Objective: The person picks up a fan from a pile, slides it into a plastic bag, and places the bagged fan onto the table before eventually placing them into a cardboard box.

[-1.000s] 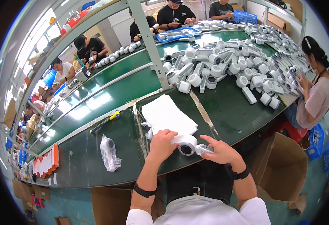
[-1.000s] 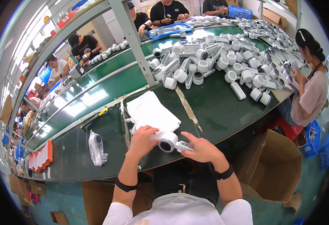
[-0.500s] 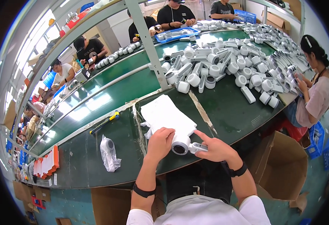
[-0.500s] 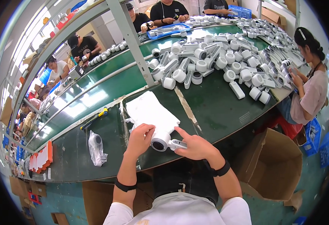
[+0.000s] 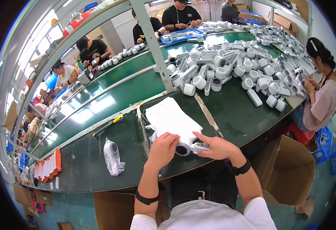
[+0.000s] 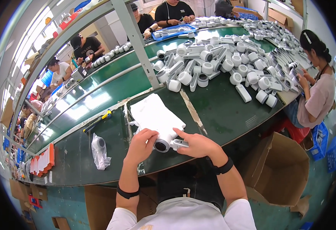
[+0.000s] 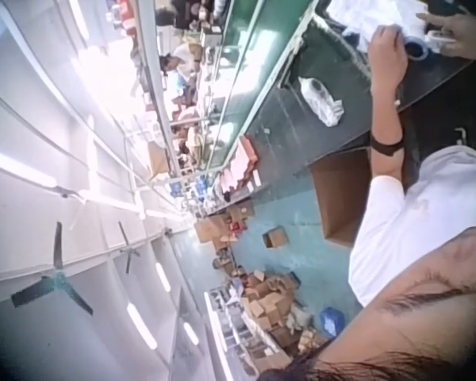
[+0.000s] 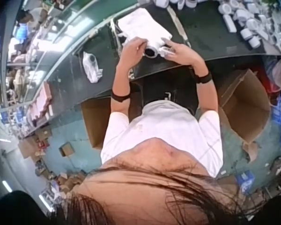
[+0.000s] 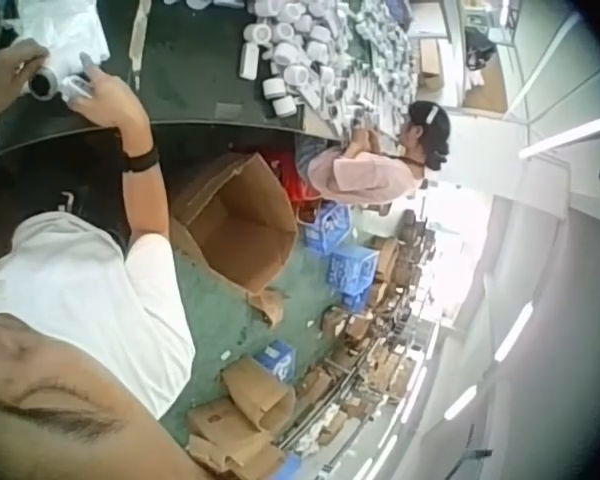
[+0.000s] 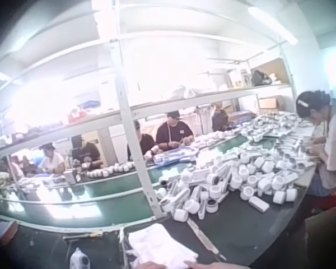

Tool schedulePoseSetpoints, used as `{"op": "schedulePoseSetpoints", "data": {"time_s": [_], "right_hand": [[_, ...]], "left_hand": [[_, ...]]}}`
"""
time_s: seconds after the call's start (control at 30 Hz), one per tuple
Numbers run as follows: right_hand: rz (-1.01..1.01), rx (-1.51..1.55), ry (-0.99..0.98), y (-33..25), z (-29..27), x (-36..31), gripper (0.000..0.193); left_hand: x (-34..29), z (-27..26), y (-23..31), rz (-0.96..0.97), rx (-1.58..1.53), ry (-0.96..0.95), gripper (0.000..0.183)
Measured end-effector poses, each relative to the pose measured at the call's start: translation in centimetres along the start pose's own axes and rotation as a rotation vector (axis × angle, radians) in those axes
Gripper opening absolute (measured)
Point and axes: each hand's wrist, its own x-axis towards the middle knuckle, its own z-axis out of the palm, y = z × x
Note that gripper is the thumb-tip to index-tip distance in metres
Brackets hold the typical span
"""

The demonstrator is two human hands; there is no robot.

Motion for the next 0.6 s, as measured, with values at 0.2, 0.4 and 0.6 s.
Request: {"op": "schedulePoseSetpoints", "data": {"time_s": [0.2,0.4,0.6], "right_hand": [[0.000,0.179,0.098,-0.1,0.6,-0.2,0.066],[0.044,0.264,0.255,-0.1,2.9,-0.7,0.063],[0.118,0.288,0.323,-1.5,3.2,-1.0,0.060]], "left_hand": [[-0.5,-0.3,0.5,-0.026,0.052,0.051,0.009],[-0.9,0.7,1.0,-0.021,-0.003,0.079,0.014],[-1.2,2.0,0.2,-0.009,0.005,0.236,0.021]]}}
